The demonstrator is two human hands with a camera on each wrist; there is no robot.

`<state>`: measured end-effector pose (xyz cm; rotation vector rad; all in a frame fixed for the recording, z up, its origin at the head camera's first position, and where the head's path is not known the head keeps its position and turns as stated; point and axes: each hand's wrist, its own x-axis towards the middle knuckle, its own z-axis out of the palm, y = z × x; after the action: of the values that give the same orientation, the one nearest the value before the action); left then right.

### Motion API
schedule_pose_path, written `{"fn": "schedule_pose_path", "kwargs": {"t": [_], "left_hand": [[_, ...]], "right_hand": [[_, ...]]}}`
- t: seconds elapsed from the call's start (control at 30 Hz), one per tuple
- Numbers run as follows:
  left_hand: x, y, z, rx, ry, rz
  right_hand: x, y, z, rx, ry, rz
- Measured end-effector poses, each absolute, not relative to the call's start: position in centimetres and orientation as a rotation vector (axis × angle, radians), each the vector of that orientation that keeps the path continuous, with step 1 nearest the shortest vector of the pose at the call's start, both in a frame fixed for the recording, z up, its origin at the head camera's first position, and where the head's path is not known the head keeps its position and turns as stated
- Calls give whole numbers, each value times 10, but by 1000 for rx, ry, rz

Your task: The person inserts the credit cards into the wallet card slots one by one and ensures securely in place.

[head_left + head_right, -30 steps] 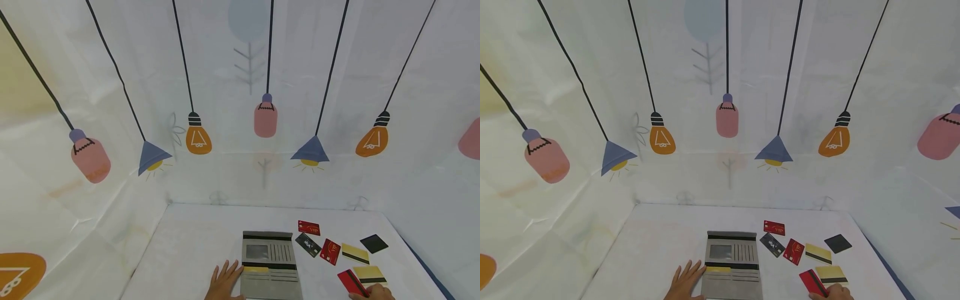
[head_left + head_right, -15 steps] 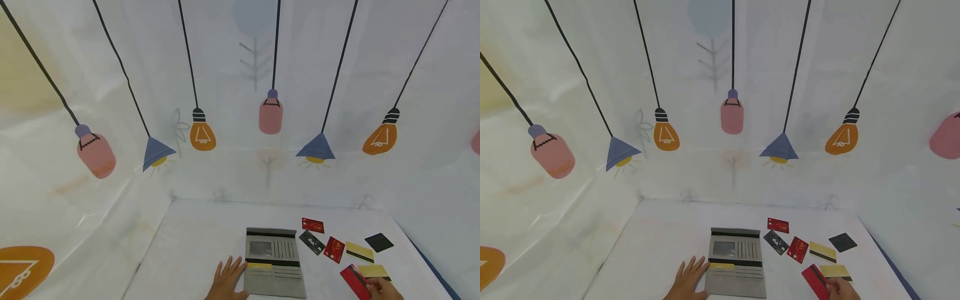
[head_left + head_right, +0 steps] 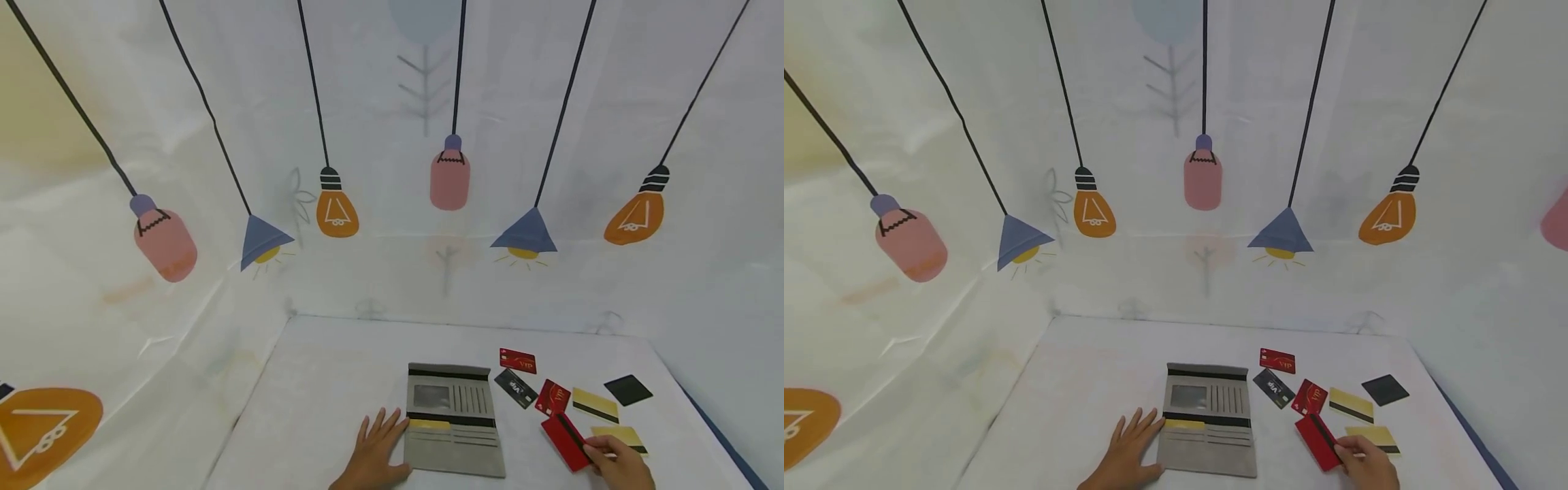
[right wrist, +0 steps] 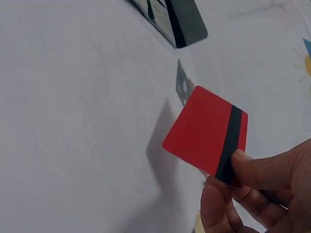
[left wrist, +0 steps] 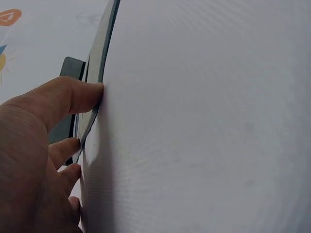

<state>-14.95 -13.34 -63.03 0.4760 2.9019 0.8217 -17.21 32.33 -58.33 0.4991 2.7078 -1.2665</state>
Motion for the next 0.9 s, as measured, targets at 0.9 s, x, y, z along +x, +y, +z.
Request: {"fn": "schedule_pose_path", "kwargs": {"t": [0.9], "left_hand": [[-150,-132,-624,476,2932,791]], "right_hand": [[-214,186,-546,-472,2568,-1465]]}}
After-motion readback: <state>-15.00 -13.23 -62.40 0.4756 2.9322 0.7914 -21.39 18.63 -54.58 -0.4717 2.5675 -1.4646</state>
